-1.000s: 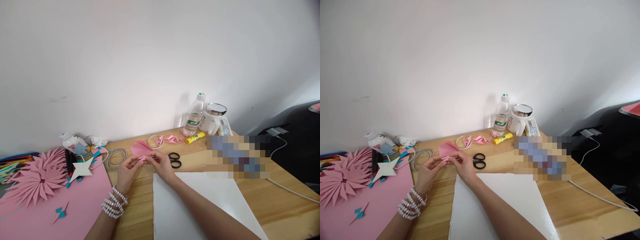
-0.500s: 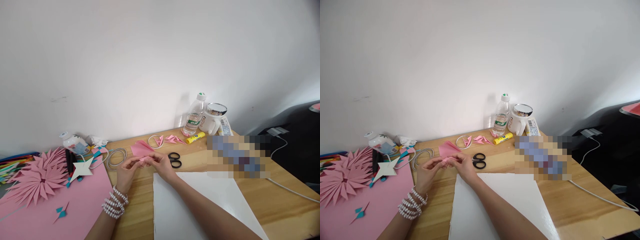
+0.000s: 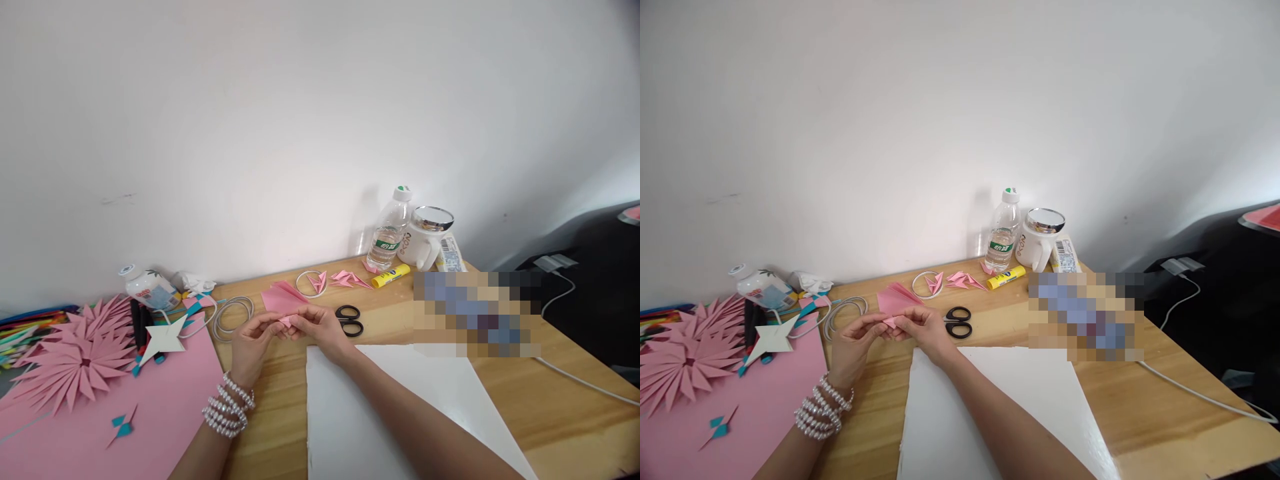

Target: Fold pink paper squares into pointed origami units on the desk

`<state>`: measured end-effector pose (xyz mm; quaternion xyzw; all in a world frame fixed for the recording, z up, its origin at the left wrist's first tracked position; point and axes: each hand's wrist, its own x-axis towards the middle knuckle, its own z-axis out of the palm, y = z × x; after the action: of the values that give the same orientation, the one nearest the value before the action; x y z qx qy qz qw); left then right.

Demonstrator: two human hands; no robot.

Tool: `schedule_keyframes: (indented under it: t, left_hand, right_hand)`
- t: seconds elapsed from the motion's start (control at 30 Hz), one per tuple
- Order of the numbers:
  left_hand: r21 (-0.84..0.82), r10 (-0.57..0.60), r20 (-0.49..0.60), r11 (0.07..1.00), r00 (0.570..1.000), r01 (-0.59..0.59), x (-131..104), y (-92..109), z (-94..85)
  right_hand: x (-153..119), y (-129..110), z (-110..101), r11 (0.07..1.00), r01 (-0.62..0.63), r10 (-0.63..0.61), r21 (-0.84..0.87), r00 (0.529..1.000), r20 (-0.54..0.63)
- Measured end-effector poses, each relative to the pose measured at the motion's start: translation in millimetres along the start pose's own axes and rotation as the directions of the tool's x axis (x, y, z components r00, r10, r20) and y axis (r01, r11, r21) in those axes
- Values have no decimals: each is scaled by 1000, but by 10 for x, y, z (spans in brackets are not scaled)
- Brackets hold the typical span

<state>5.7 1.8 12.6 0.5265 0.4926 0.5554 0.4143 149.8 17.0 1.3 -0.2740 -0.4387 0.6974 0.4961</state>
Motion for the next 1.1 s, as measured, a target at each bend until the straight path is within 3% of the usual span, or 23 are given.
schedule_keyframes:
  t: [0.3, 0.5, 0.67, 0.77, 0.97, 1.1]
  left_hand:
    - [29, 89, 64, 995, 994, -91, 10, 18, -22]
    - [46, 23, 41, 999, 999, -25, -16, 28, 17]
    - [2, -28, 50, 1000, 998, 28, -40, -12, 37]
    - [26, -11, 51, 1000, 999, 9, -42, 11, 43]
    - [116, 129, 70, 984, 989, -137, -44, 73, 41]
    - [152, 87, 37, 984, 996, -92, -42, 72, 34]
  right_hand:
    - [-8, -9, -3, 1000, -11, 12, -23, 999, 40]
    - [-6, 6, -7, 999, 35, -33, -42, 998, 52]
    - [-8, 45, 5, 985, 121, -122, -122, 993, -3]
    - [-6, 64, -1, 985, 103, -108, -139, 994, -26]
    - [9, 51, -13, 998, 24, -25, -61, 999, -26]
    - [12, 27, -5, 996, 35, -42, -88, 997, -69]
